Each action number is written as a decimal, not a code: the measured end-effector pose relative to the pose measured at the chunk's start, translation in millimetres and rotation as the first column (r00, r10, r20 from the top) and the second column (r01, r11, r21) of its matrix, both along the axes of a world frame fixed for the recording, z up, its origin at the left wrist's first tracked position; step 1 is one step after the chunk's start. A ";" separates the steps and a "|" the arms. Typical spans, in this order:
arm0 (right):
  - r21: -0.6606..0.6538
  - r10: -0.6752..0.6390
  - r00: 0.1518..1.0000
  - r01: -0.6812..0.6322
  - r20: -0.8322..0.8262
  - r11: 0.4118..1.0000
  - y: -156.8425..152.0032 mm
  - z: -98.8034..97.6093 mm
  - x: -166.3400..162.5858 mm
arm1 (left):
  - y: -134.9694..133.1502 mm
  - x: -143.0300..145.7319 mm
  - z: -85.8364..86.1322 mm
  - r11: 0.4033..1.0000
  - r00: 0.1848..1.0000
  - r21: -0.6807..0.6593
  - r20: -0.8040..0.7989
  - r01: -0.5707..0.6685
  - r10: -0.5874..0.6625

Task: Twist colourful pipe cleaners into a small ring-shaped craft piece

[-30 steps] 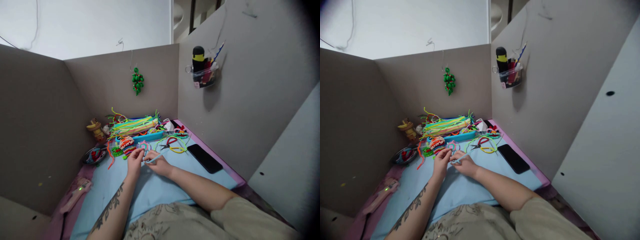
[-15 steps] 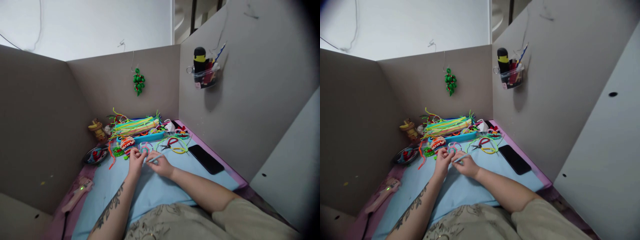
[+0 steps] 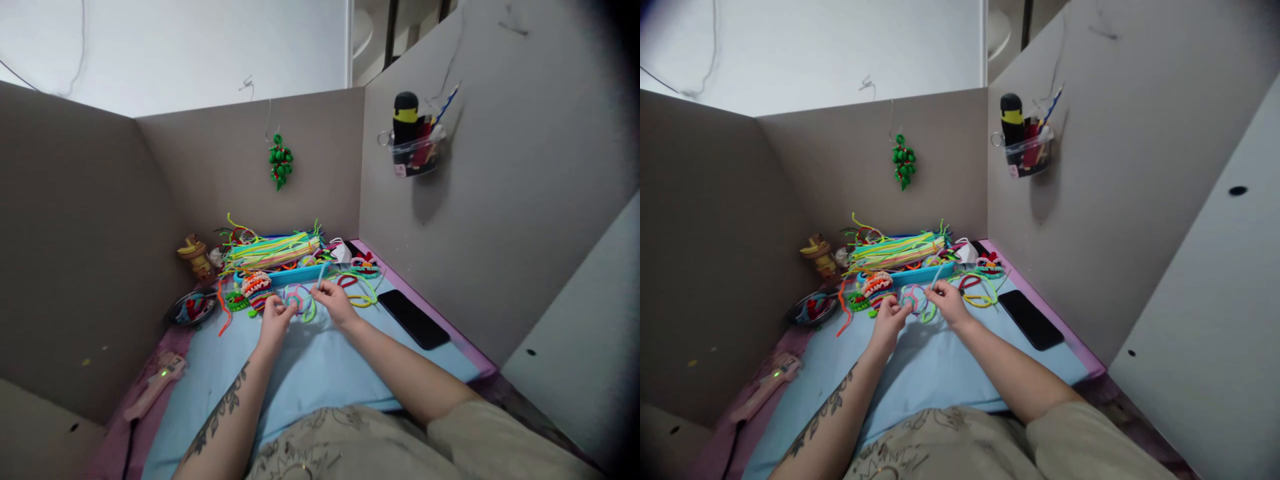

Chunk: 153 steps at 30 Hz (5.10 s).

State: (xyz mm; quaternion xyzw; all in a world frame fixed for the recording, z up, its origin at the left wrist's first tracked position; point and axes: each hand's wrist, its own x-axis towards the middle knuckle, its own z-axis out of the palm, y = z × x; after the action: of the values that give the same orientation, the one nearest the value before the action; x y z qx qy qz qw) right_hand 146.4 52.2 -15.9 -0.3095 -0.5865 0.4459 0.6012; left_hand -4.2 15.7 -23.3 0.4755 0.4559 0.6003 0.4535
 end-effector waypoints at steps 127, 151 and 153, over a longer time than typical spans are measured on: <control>-0.534 0.210 0.876 -0.437 -0.433 0.724 14.0 0.6 10.9 | 0.4 -4.8 -3.9 0.984 0.954 0.147 -0.269 -0.096 0.133; 0.100 0.009 0.933 -0.048 0.359 0.994 -18.7 -7.9 -11.3 | 1.3 -5.6 4.1 0.976 0.975 0.010 0.047 -0.217 0.217; 0.160 0.011 0.893 -0.092 0.449 0.983 -25.0 -9.6 -13.0 | 1.8 -6.3 4.2 0.980 0.977 -0.028 0.081 -0.195 0.197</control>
State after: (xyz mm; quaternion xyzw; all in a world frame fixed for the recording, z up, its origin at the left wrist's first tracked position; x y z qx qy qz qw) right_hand 133.4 27.2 -25.5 -0.3333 -0.7539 0.3250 0.4636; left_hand -10.5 17.5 -19.1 0.3983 0.4871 0.6569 0.4153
